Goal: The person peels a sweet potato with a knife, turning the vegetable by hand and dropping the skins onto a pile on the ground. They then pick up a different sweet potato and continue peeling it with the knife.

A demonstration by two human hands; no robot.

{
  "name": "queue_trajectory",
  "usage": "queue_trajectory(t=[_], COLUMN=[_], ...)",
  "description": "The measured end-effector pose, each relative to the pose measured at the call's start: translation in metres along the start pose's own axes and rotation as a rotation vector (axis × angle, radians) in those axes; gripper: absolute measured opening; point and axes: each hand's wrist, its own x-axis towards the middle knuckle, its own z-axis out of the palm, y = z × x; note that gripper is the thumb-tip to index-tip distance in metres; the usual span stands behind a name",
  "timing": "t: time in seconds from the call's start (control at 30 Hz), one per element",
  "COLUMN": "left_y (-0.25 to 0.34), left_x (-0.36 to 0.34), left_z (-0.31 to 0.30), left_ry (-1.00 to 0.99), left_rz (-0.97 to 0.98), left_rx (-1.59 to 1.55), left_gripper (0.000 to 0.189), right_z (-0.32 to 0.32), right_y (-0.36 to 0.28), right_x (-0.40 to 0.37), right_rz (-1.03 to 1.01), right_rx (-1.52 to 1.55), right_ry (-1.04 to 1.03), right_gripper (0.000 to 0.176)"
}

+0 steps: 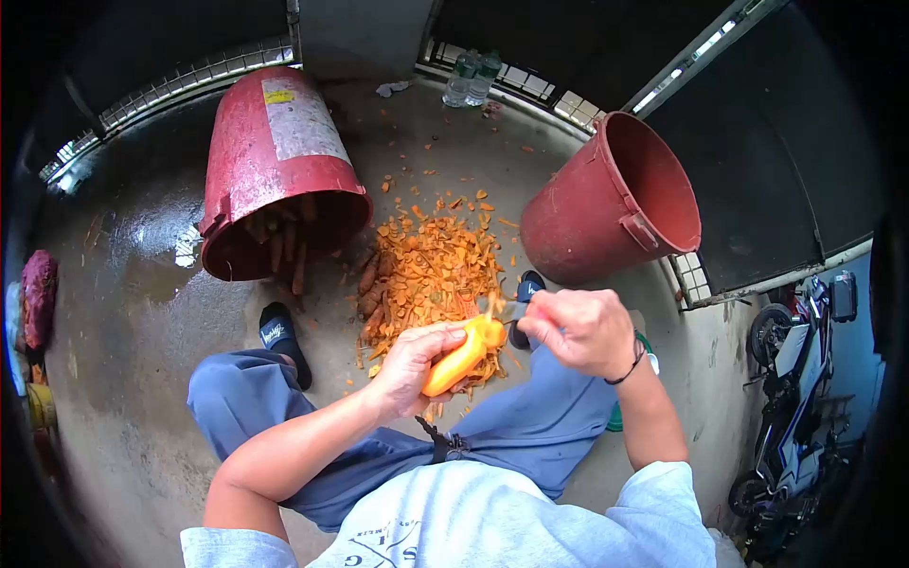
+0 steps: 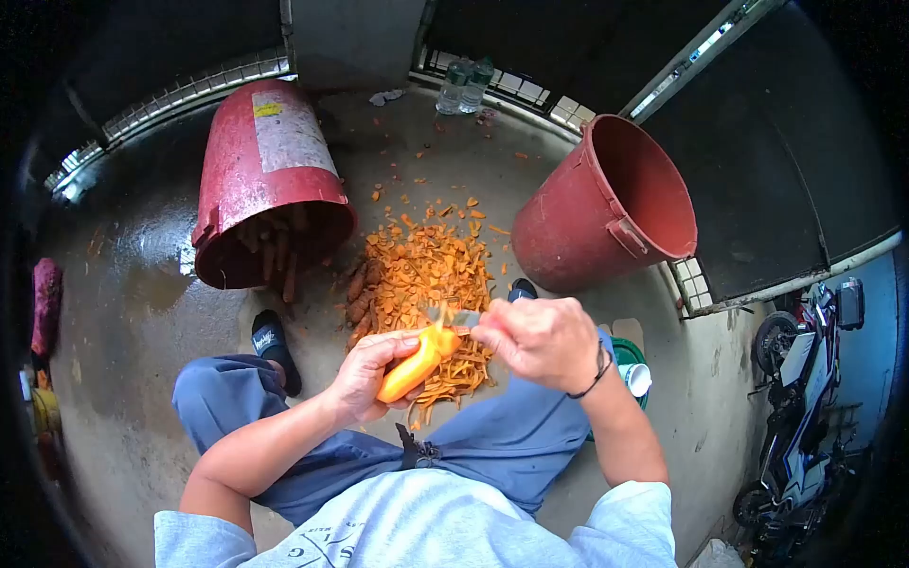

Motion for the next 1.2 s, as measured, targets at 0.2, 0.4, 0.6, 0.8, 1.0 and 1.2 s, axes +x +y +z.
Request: queue_trajectory(t=[0.2, 0.4, 0.6, 0.8, 1.0, 1.2], left_y=[0.002, 0.001, 0.001, -0.003, -0.006, 0.0], left_x=[0.003, 0.003, 0.005, 0.01, 0.012, 0.008], left_z=[0.006, 0.006, 0.003, -0.003, -0.005, -0.007], left_ry=[0.007, 0.012, -0.013, 0.036, 0.008, 0.017], left_rz=[0.107, 0.137, 0.149, 0.202, 0.22, 0.117], left_rx=[0.13, 0.19, 0.187, 0.185, 0.269, 0.135], left_gripper=[0.035, 0.036, 0.038, 0.039, 0.037, 0.034], right_z=[-0.012, -0.015, -0.015, -0.018, -0.011, -0.008], right_y=[-0.009, -0.004, -0.006, -0.005, 0.0, -0.003], right_x=[-0.002, -0.003, -0.005, -0.008, -0.009, -0.01], right_rz=[-0.052, 0.038, 0.04, 0.037, 0.183, 0.315], right_rx=[-0.012, -0.043, -0.05, -0.051, -0.185, 0.032], right_ry=[-0.101, -0.057, -0.08, -0.073, 0.026, 0.214], right_gripper=[0.023, 0.024, 0.026, 0.026, 0.025, 0.022])
